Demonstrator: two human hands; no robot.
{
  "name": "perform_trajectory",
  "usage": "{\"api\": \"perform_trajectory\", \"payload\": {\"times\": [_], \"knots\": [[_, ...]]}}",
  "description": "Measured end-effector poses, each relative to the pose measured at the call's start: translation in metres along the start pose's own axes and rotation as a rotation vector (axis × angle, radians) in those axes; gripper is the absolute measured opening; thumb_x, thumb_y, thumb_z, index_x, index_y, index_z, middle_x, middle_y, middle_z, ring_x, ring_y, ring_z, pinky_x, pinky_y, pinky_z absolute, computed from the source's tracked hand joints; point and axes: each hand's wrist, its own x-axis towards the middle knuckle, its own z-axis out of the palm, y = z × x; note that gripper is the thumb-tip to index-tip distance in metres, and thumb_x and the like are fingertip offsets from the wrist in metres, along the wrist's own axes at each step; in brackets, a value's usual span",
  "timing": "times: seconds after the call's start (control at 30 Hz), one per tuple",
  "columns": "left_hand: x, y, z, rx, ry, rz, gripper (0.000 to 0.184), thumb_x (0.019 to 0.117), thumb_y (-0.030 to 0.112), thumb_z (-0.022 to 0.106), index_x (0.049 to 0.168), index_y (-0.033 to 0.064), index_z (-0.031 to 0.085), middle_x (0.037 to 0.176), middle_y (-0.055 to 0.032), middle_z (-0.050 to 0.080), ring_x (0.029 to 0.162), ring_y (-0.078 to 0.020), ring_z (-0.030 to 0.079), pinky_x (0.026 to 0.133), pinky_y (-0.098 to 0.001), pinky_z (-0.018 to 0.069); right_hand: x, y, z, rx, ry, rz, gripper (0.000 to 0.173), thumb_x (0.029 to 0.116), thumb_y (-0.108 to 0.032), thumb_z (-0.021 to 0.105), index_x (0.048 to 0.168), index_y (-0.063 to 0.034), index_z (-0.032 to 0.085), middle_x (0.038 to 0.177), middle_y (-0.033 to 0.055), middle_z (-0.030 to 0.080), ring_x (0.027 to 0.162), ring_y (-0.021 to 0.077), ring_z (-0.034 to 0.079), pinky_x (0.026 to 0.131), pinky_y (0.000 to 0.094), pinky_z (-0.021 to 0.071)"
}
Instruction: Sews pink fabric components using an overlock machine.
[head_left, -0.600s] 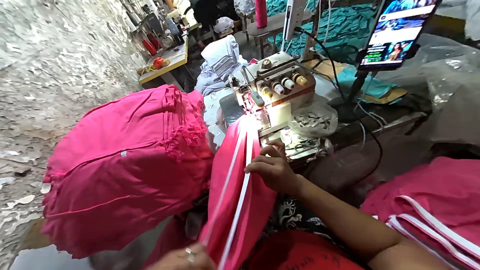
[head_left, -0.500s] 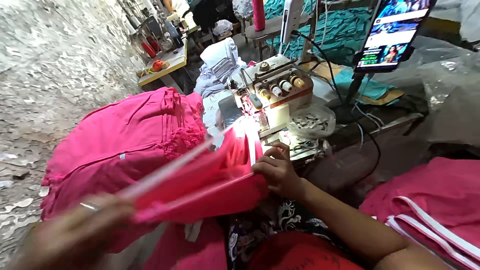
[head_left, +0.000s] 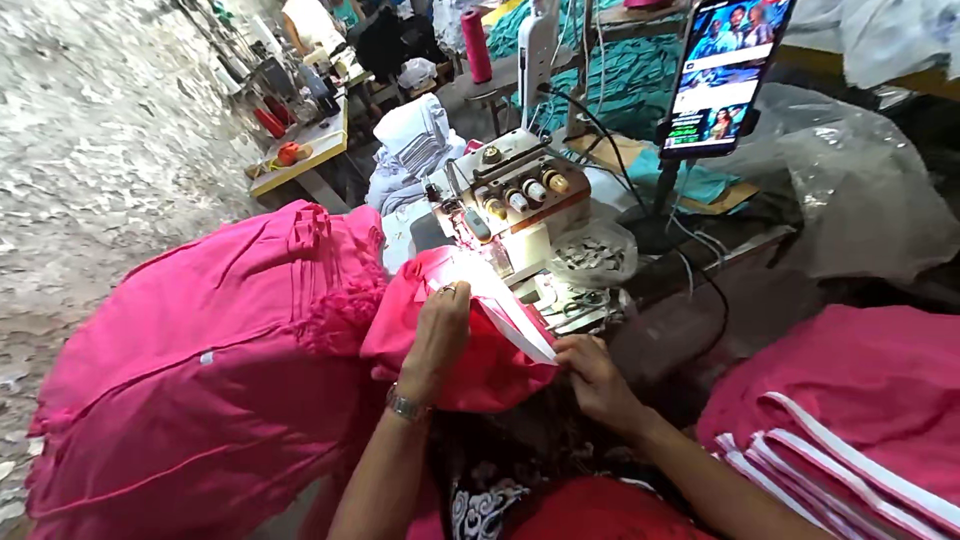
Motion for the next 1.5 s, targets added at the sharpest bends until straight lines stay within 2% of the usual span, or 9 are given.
{"api": "perform_trajectory", "payload": {"times": [0.13,0.27,0.67,0.87,1.07,1.3,1.37,1.47,1.5], "knots": [[-0.011,-0.013,0.000,0.043,-0.066,-0.071,0.018,0.0917,-0.009,0.056,0.106,-0.0145,0.066,0.100,-0.0291,0.070,0.095,-0.0458,0.071,0.085,-0.0572,0.0553,0.021,-0.005,0.016,0.090,-0.144,0.137,0.019,0.0934,0.000,0.054,0.095,0.0050,0.072,0.122,0.0248,0.066,0.112,0.0396,0.066,0.094,0.0593,0.0489],[-0.013,-0.026,-0.005,0.019,-0.133,-0.096,0.023,0.0934,-0.008,0.056,0.113,-0.0140,0.066,0.108,-0.0302,0.069,0.100,-0.0471,0.069,0.087,-0.0601,0.0533,0.045,-0.043,0.001,0.067,-0.138,0.040,0.018,0.0963,-0.007,0.053,0.094,-0.0015,0.070,0.103,0.0146,0.072,0.102,0.0279,0.069,0.092,0.0536,0.0454],[0.005,-0.062,-0.013,-0.120,-0.265,-0.055,0.015,0.0955,-0.007,0.057,0.108,-0.0097,0.064,0.098,-0.0268,0.067,0.094,-0.0442,0.068,0.083,-0.0605,0.0537,0.018,-0.029,0.009,-0.032,-0.064,0.015,0.021,0.0976,-0.007,0.051,0.093,-0.0044,0.071,0.110,0.0123,0.075,0.107,0.0207,0.071,0.100,0.0475,0.0439],[0.033,-0.088,-0.007,-0.175,-0.214,-0.104,0.039,0.0983,-0.007,0.052,0.137,-0.0077,0.056,0.123,-0.0298,0.066,0.110,-0.0483,0.066,0.095,-0.0631,0.0501,0.063,-0.007,0.032,0.126,-0.064,0.167,0.020,0.0927,-0.002,0.054,0.096,0.0028,0.074,0.101,0.0145,0.076,0.102,0.0258,0.072,0.100,0.0555,0.0422],[0.075,-0.138,-0.020,-0.061,-0.218,-0.170,0.020,0.0981,-0.007,0.053,0.115,-0.0145,0.063,0.112,-0.0349,0.065,0.108,-0.0538,0.064,0.094,-0.0682,0.0483,0.111,0.006,0.046,0.114,-0.101,0.250,0.024,0.0967,-0.010,0.054,0.090,0.0024,0.074,0.089,0.0139,0.069,0.092,0.0269,0.065,0.098,0.0548,0.0401],[0.080,-0.126,-0.157,0.189,0.136,-0.024,0.021,0.1023,0.000,0.048,0.107,-0.0163,0.061,0.104,-0.0395,0.064,0.101,-0.0608,0.062,0.092,-0.0745,0.0409,0.153,0.008,0.055,-0.029,-0.166,0.220,0.021,0.0955,-0.011,0.059,0.089,0.0045,0.072,0.092,0.0191,0.069,0.094,0.0345,0.066,0.092,0.0580,0.0427],[0.062,-0.089,-0.178,0.176,0.200,0.054,0.024,0.1033,0.003,0.045,0.104,-0.0151,0.061,0.098,-0.0366,0.065,0.094,-0.0560,0.063,0.090,-0.0695,0.0413,0.155,0.010,0.055,-0.057,-0.154,0.169,0.020,0.0944,-0.011,0.061,0.093,0.0042,0.073,0.093,0.0199,0.070,0.094,0.0358,0.067,0.091,0.0603,0.0433],[0.027,-0.067,-0.165,0.043,0.042,0.169,0.014,0.0973,0.005,0.052,0.092,-0.0028,0.062,0.082,-0.0130,0.063,0.076,-0.0247,0.063,0.074,-0.0439,0.0533,0.154,0.008,0.048,-0.057,-0.218,0.225,0.020,0.0957,-0.013,0.064,0.101,0.0047,0.073,0.098,0.0211,0.071,0.097,0.0366,0.067,0.096,0.0610,0.0423],[0.021,-0.078,-0.147,-0.017,-0.040,0.161,0.010,0.0943,-0.002,0.057,0.090,-0.0053,0.065,0.081,-0.0172,0.065,0.078,-0.0317,0.065,0.076,-0.0540,0.0514,0.153,0.006,0.045,-0.068,-0.232,0.238,0.021,0.0957,-0.013,0.065,0.104,0.0041,0.073,0.100,0.0211,0.071,0.098,0.0370,0.067,0.097,0.0614,0.0421]]}}
